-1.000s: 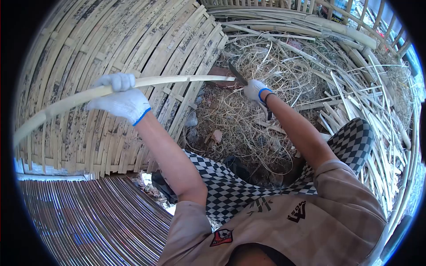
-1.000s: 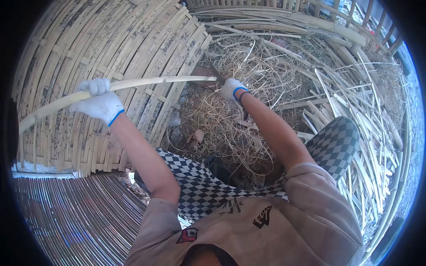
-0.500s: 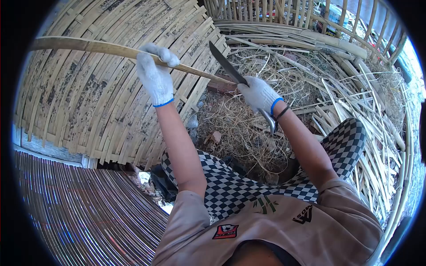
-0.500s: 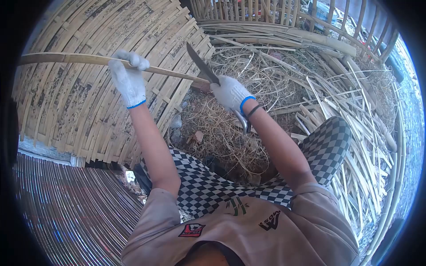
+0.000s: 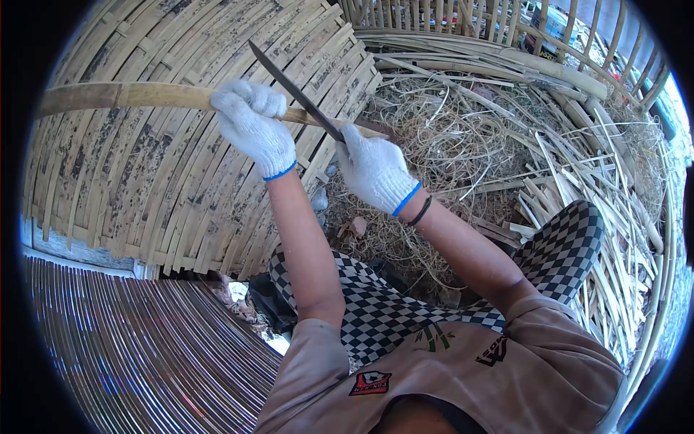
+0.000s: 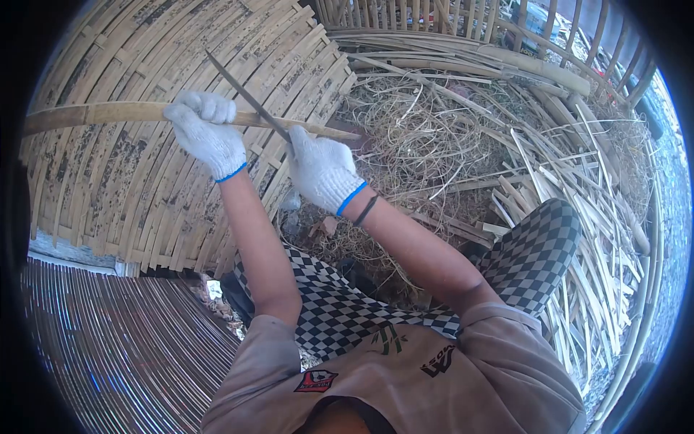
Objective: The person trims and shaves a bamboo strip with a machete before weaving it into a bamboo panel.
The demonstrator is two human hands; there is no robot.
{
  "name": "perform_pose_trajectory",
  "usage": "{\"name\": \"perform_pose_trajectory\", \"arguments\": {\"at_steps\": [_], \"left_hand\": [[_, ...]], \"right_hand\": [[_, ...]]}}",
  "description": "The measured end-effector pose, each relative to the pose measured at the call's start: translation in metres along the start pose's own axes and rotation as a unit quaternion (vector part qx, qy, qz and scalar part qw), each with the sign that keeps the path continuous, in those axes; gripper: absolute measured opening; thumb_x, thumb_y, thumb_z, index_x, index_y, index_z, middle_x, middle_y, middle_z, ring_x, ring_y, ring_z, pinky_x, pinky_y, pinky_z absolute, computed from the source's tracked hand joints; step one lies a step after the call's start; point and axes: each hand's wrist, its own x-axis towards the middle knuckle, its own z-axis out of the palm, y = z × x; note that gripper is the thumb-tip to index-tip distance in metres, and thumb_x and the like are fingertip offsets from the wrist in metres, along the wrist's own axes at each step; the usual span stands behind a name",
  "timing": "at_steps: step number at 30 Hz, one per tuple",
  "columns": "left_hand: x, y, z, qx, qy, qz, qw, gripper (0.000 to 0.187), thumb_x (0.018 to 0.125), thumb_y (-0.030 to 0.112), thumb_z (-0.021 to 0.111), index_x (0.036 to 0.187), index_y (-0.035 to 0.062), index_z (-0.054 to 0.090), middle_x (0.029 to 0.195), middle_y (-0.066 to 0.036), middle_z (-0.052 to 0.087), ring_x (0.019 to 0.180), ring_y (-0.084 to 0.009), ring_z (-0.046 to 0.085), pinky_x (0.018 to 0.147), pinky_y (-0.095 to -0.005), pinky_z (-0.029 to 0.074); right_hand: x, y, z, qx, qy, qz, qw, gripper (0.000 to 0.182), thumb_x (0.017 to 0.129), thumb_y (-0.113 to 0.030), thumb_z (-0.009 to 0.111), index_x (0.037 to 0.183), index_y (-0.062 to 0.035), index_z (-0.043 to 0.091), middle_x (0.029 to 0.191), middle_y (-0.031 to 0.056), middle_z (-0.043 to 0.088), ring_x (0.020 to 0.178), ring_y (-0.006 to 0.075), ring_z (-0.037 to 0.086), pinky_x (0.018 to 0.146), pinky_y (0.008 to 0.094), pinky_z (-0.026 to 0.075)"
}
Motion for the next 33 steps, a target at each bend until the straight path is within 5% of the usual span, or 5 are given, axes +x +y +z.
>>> {"name": "perform_pose_trajectory", "arguments": {"at_steps": [13, 17, 21, 28, 33], "left_hand": [[0.008, 0.006, -0.02, 0.076, 0.12, 0.018, 0.99, 0.067, 0.103, 0.07, 0.033, 0.057, 0.0212, 0.029, 0.048, 0.004, 0.021, 0.04, -0.0099, 0.015, 0.036, -0.0283, 0.013], [0.015, 0.005, -0.031, 0.041, 0.095, 0.013, 0.995, 0.067, 0.105, 0.068, 0.027, 0.056, 0.0222, 0.027, 0.047, 0.005, 0.02, 0.04, -0.0095, 0.014, 0.036, -0.0281, 0.012], [0.013, 0.004, -0.022, 0.048, 0.112, 0.007, 0.993, 0.067, 0.105, 0.068, 0.026, 0.056, 0.0224, 0.027, 0.047, 0.005, 0.02, 0.041, -0.0089, 0.012, 0.037, -0.0281, 0.009], [0.017, 0.007, -0.023, 0.109, 0.221, 0.035, 0.969, 0.064, 0.102, 0.071, 0.035, 0.061, 0.0221, 0.029, 0.05, 0.006, 0.022, 0.042, -0.0085, 0.013, 0.037, -0.0277, 0.009], [0.017, 0.006, -0.027, 0.098, 0.136, 0.026, 0.985, 0.066, 0.103, 0.071, 0.029, 0.058, 0.0234, 0.024, 0.049, 0.007, 0.015, 0.043, -0.0086, 0.009, 0.04, -0.029, 0.006]], "right_hand": [[0.011, 0.032, 0.065, -0.029, -0.072, 0.061, 0.995, 0.021, 0.097, -0.021, 0.057, 0.108, -0.0048, 0.053, 0.067, 0.0177, 0.067, 0.064, 0.0404, 0.068, 0.058, 0.0532, 0.053], [0.031, 0.095, 0.097, -0.021, -0.122, 0.171, 0.977, 0.025, 0.093, -0.019, 0.058, 0.11, -0.0013, 0.06, 0.088, 0.0226, 0.073, 0.088, 0.0395, 0.073, 0.074, 0.0496, 0.058], [0.015, 0.055, 0.07, -0.005, -0.039, 0.056, 0.998, 0.019, 0.099, -0.021, 0.055, 0.105, -0.0036, 0.053, 0.069, 0.022, 0.066, 0.069, 0.0426, 0.069, 0.061, 0.0544, 0.054], [0.024, 0.082, 0.105, -0.012, -0.059, 0.113, 0.992, 0.022, 0.101, -0.026, 0.053, 0.102, -0.0043, 0.054, 0.073, 0.0226, 0.068, 0.071, 0.0441, 0.069, 0.066, 0.0564, 0.055], [0.006, 0.089, 0.09, -0.006, -0.121, 0.136, 0.983, 0.023, 0.102, -0.027, 0.052, 0.105, -0.0041, 0.053, 0.073, 0.02, 0.069, 0.07, 0.0433, 0.07, 0.066, 0.0543, 0.056]]}}
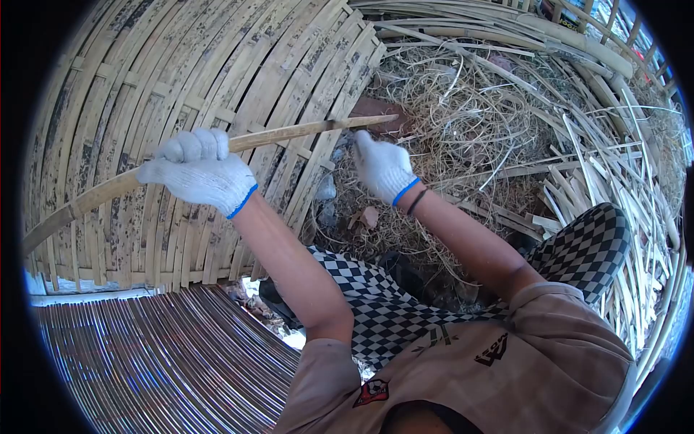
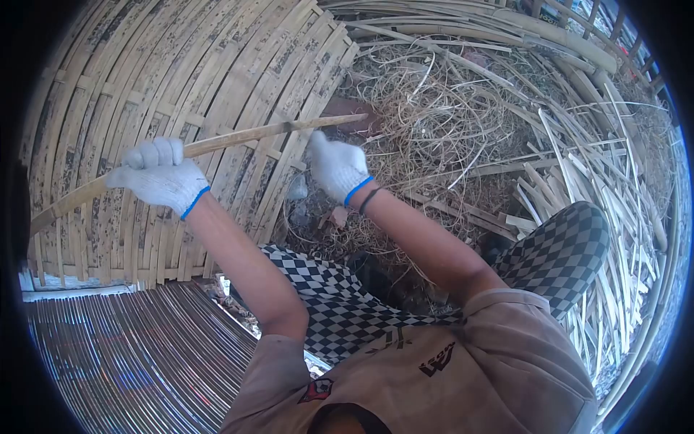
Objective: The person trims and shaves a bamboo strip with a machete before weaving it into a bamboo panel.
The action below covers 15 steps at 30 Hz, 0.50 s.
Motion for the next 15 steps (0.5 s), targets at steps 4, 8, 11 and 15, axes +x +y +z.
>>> {"name": "perform_pose_trajectory", "arguments": {"at_steps": [4, 8, 11, 15], "left_hand": [[-0.005, 0.001, 0.004, -0.017, -0.033, 0.002, 0.999, 0.067, 0.101, 0.073, 0.029, 0.058, 0.0231, 0.025, 0.05, 0.007, 0.016, 0.043, -0.0091, 0.009, 0.04, -0.0292, 0.007], [-0.001, -0.002, 0.017, 0.03, 0.008, 0.0, 1.0, 0.068, 0.101, 0.075, 0.027, 0.057, 0.0225, 0.023, 0.049, 0.006, 0.016, 0.044, -0.0102, 0.008, 0.04, -0.0289, 0.008], [0.002, -0.004, 0.013, 0.063, 0.011, 0.03, 0.997, 0.068, 0.101, 0.074, 0.024, 0.057, 0.0228, 0.021, 0.049, 0.005, 0.014, 0.044, -0.0105, 0.006, 0.041, -0.0285, 0.008], [0.007, -0.001, 0.009, 0.054, 0.031, 0.009, 0.998, 0.068, 0.102, 0.074, 0.022, 0.057, 0.0228, 0.02, 0.049, 0.006, 0.013, 0.044, -0.0106, 0.005, 0.041, -0.028, 0.007]], "right_hand": [[0.035, 0.073, 0.032, -0.019, -0.004, 0.099, 0.995, 0.03, 0.1, -0.029, 0.05, 0.107, -0.0011, 0.059, 0.087, 0.0267, 0.071, 0.088, 0.0433, 0.071, 0.077, 0.0545, 0.056], [0.004, 0.035, 0.016, 0.01, 0.056, 0.006, 0.998, 0.018, 0.101, -0.026, 0.053, 0.106, -0.0081, 0.055, 0.071, 0.0216, 0.067, 0.069, 0.0441, 0.068, 0.064, 0.0547, 0.055], [0.014, 0.053, 0.034, 0.021, 0.038, 0.03, 0.999, 0.021, 0.102, -0.026, 0.052, 0.109, -0.006, 0.054, 0.073, 0.0219, 0.068, 0.07, 0.0442, 0.069, 0.064, 0.0548, 0.055], [0.051, 0.108, 0.061, 0.0, -0.005, 0.12, 0.993, 0.02, 0.098, -0.023, 0.054, 0.104, -0.0049, 0.058, 0.081, 0.0242, 0.071, 0.081, 0.0442, 0.071, 0.075, 0.053, 0.057]]}}
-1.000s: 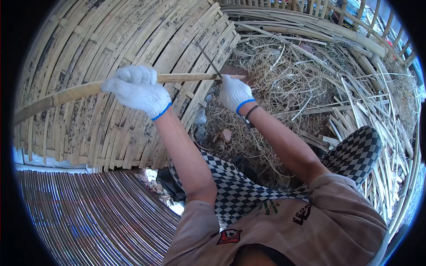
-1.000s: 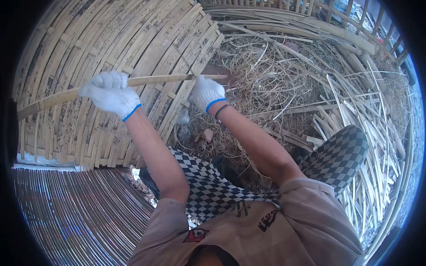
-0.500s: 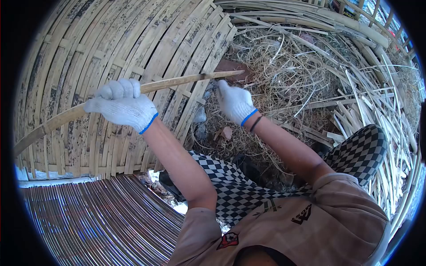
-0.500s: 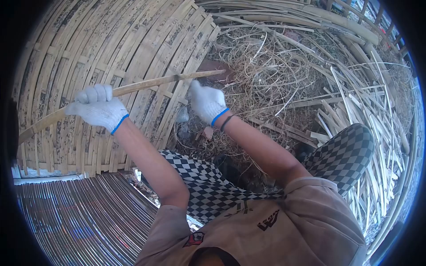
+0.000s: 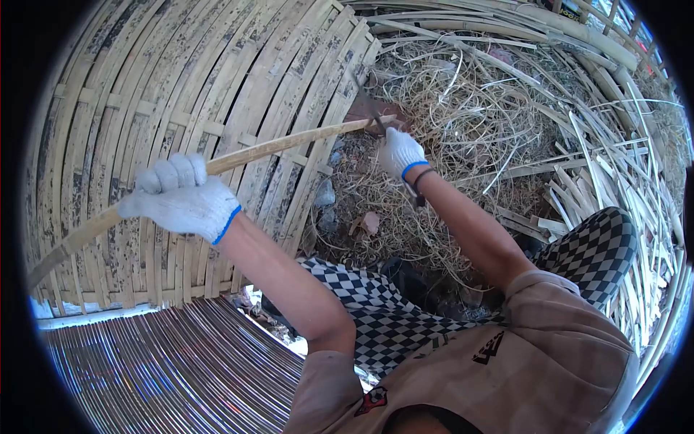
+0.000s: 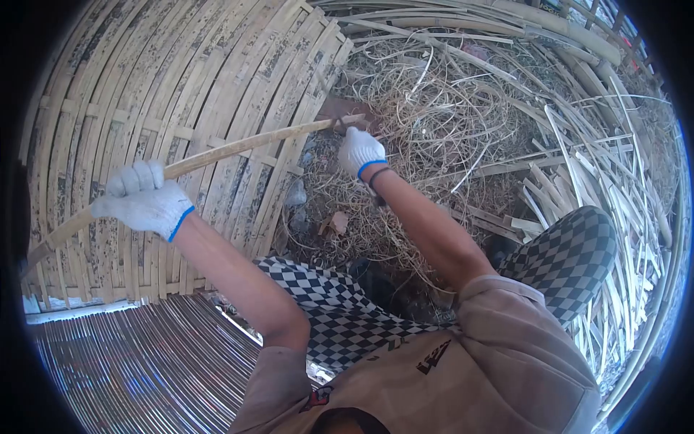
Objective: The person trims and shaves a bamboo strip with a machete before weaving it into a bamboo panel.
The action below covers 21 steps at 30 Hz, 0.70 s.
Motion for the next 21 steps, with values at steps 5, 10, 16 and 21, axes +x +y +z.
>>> {"name": "perform_pose_trajectory", "arguments": {"at_steps": [5, 10, 16, 21], "left_hand": [[0.001, -0.004, -0.004, -0.031, -0.035, -0.011, 0.999, 0.068, 0.101, 0.075, 0.023, 0.057, 0.0228, 0.019, 0.05, 0.006, 0.013, 0.045, -0.0107, 0.006, 0.042, -0.0281, 0.007], [0.004, -0.006, -0.01, -0.009, -0.015, 0.002, 1.0, 0.068, 0.102, 0.074, 0.025, 0.058, 0.0226, 0.019, 0.052, 0.005, 0.012, 0.046, -0.0111, 0.006, 0.043, -0.0288, 0.007], [0.0, -0.002, -0.01, 0.01, 0.005, -0.002, 1.0, 0.066, 0.104, 0.071, 0.025, 0.059, 0.0224, 0.018, 0.053, 0.005, 0.013, 0.047, -0.0118, 0.005, 0.044, -0.0292, 0.007], [0.003, -0.005, -0.011, 0.002, -0.002, 0.003, 1.0, 0.066, 0.104, 0.069, 0.025, 0.059, 0.0223, 0.018, 0.053, 0.005, 0.013, 0.047, -0.0117, 0.005, 0.044, -0.0296, 0.006]], "right_hand": [[-0.028, -0.019, -0.015, 0.026, 0.009, -0.03, 0.999, 0.022, 0.1, -0.026, 0.052, 0.106, -0.0055, 0.058, 0.081, 0.024, 0.071, 0.08, 0.0445, 0.07, 0.073, 0.055, 0.055], [0.012, -0.011, -0.019, -0.002, -0.055, 0.022, 0.998, 0.027, 0.096, -0.021, 0.053, 0.11, -0.0008, 0.064, 0.098, 0.0274, 0.072, 0.098, 0.0416, 0.071, 0.085, 0.0517, 0.056], [-0.006, 0.03, 0.024, 0.018, 0.023, 0.016, 0.999, 0.027, 0.099, -0.025, 0.053, 0.106, -0.0019, 0.063, 0.092, 0.0272, 0.071, 0.087, 0.0458, 0.07, 0.076, 0.0534, 0.057], [0.023, 0.093, 0.022, -0.003, -0.1, 0.084, 0.991, 0.031, 0.096, -0.025, 0.055, 0.113, -0.0005, 0.065, 0.102, 0.0304, 0.071, 0.102, 0.0455, 0.068, 0.087, 0.0524, 0.056]]}}
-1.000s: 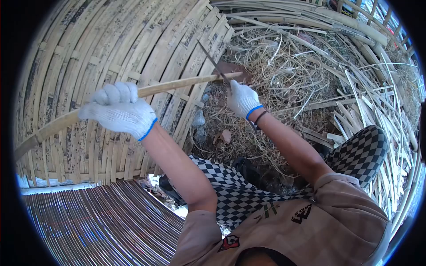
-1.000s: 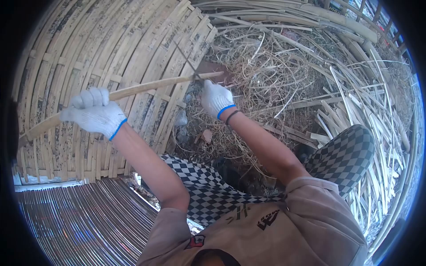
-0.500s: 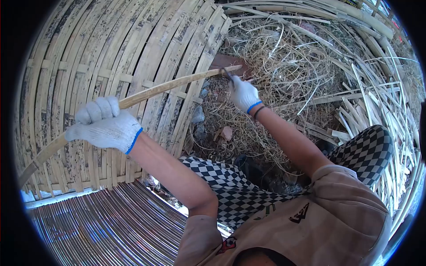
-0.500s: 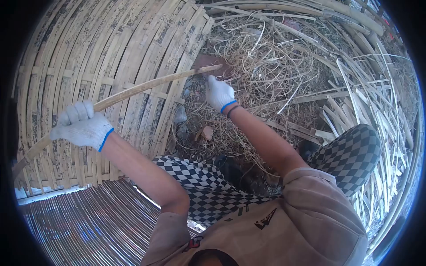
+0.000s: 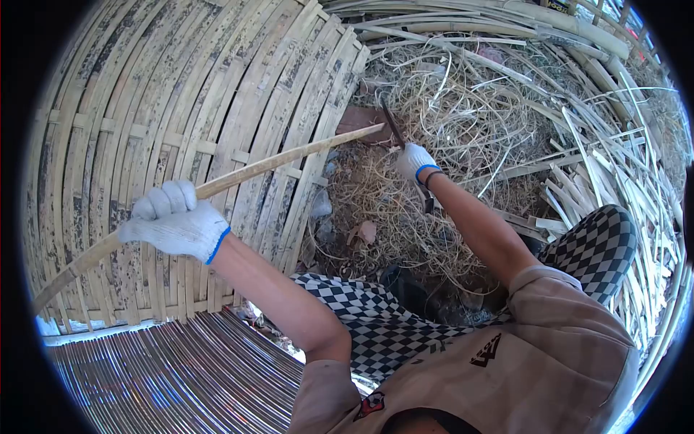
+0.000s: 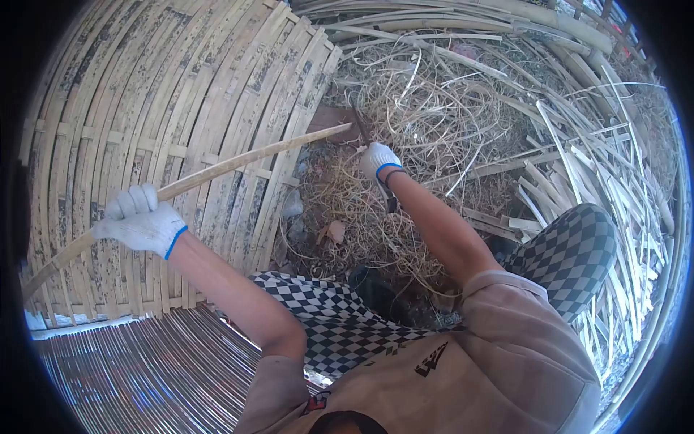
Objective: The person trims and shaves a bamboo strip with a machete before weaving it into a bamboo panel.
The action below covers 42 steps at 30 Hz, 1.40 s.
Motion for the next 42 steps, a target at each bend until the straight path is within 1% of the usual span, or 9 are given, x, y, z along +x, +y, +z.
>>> {"name": "perform_pose_trajectory", "arguments": {"at_steps": [5, 9, 13, 17, 20, 23, 30, 34, 42], "left_hand": [[0.002, 0.0, 0.003, -0.003, 0.005, -0.011, 1.0, 0.065, 0.104, 0.069, 0.029, 0.06, 0.0219, 0.019, 0.053, 0.006, 0.013, 0.047, -0.0115, 0.005, 0.044, -0.0299, 0.006], [0.002, 0.004, 0.001, -0.009, 0.013, -0.033, 0.999, 0.063, 0.105, 0.064, 0.038, 0.062, 0.0219, 0.022, 0.051, 0.007, 0.018, 0.043, -0.008, 0.012, 0.04, -0.0274, 0.01], [0.011, -0.019, 0.001, 0.049, 0.229, -0.039, 0.971, 0.06, 0.105, 0.056, 0.049, 0.062, 0.02, 0.027, 0.052, 0.005, 0.023, 0.044, -0.0102, 0.013, 0.042, -0.0296, 0.012], [0.005, -0.013, -0.038, -0.076, 0.071, -0.121, 0.987, 0.061, 0.104, 0.055, 0.052, 0.061, 0.0186, 0.028, 0.051, 0.003, 0.023, 0.044, -0.0121, 0.015, 0.042, -0.032, 0.014], [0.004, -0.013, -0.056, -0.164, -0.123, -0.179, 0.962, 0.063, 0.105, 0.057, 0.048, 0.06, 0.0179, 0.029, 0.051, 0.003, 0.024, 0.043, -0.0133, 0.018, 0.042, -0.0316, 0.014], [-0.002, -0.014, -0.05, -0.204, -0.202, -0.187, 0.94, 0.063, 0.106, 0.058, 0.043, 0.059, 0.0174, 0.029, 0.05, 0.002, 0.024, 0.041, -0.0139, 0.019, 0.041, -0.0313, 0.014], [-0.015, -0.011, -0.032, -0.209, -0.249, -0.179, 0.929, 0.064, 0.107, 0.06, 0.035, 0.059, 0.0173, 0.03, 0.049, 0.002, 0.024, 0.042, -0.0145, 0.019, 0.041, -0.0312, 0.017], [-0.021, -0.01, -0.029, -0.187, -0.187, -0.179, 0.948, 0.064, 0.108, 0.057, 0.035, 0.058, 0.0175, 0.029, 0.048, 0.002, 0.023, 0.041, -0.0139, 0.017, 0.04, -0.0309, 0.015], [-0.011, -0.012, -0.028, -0.175, -0.17, -0.179, 0.953, 0.067, 0.109, 0.058, 0.031, 0.054, 0.0197, 0.028, 0.046, 0.003, 0.024, 0.04, -0.0133, 0.013, 0.038, -0.0297, 0.014]], "right_hand": [[-0.051, -0.01, 0.01, 0.013, 0.039, 0.039, 0.998, 0.03, 0.094, -0.026, 0.059, 0.105, -0.0001, 0.069, 0.107, 0.0243, 0.074, 0.103, 0.0437, 0.07, 0.091, 0.0511, 0.056], [-0.025, 0.02, 0.015, -0.043, -0.008, 0.058, 0.997, 0.035, 0.094, -0.026, 0.057, 0.114, 0.0005, 0.068, 0.11, 0.0309, 0.07, 0.105, 0.0455, 0.068, 0.089, 0.0516, 0.055], [-0.034, 0.026, -0.019, -0.145, -0.098, -0.035, 0.984, 0.038, 0.091, -0.025, 0.059, 0.112, 0.0035, 0.071, 0.108, 0.0327, 0.069, 0.105, 0.0431, 0.07, 0.088, 0.048, 0.057], [-0.081, 0.02, -0.058, -0.064, -0.044, -0.005, 0.997, 0.035, 0.091, -0.026, 0.06, 0.109, 0.0014, 0.071, 0.103, 0.0307, 0.07, 0.098, 0.0434, 0.07, 0.083, 0.0488, 0.057], [-0.137, -0.012, -0.089, -0.097, 0.006, -0.056, 0.994, 0.032, 0.094, -0.026, 0.057, 0.113, -0.002, 0.067, 0.1, 0.0271, 0.072, 0.096, 0.0432, 0.071, 0.085, 0.0507, 0.056], [-0.176, -0.061, -0.102, -0.118, 0.051, -0.099, 0.987, 0.026, 0.097, -0.023, 0.054, 0.113, -0.0045, 0.061, 0.093, 0.0234, 0.073, 0.092, 0.0415, 0.071, 0.082, 0.0522, 0.056], [-0.22, -0.159, -0.076, -0.044, 0.186, -0.311, 0.931, 0.019, 0.102, -0.024, 0.054, 0.113, -0.0085, 0.054, 0.074, 0.0187, 0.068, 0.071, 0.0412, 0.068, 0.06, 0.0535, 0.052], [-0.175, -0.147, -0.042, -0.035, 0.146, -0.211, 0.966, 0.019, 0.102, -0.025, 0.053, 0.108, -0.007, 0.052, 0.076, 0.0203, 0.068, 0.071, 0.0423, 0.068, 0.058, 0.0534, 0.052], [-0.151, -0.138, -0.037, -0.042, 0.124, -0.194, 0.972, 0.017, 0.098, -0.021, 0.054, 0.101, -0.0048, 0.055, 0.076, 0.0215, 0.07, 0.074, 0.0416, 0.071, 0.062, 0.0538, 0.054]]}}
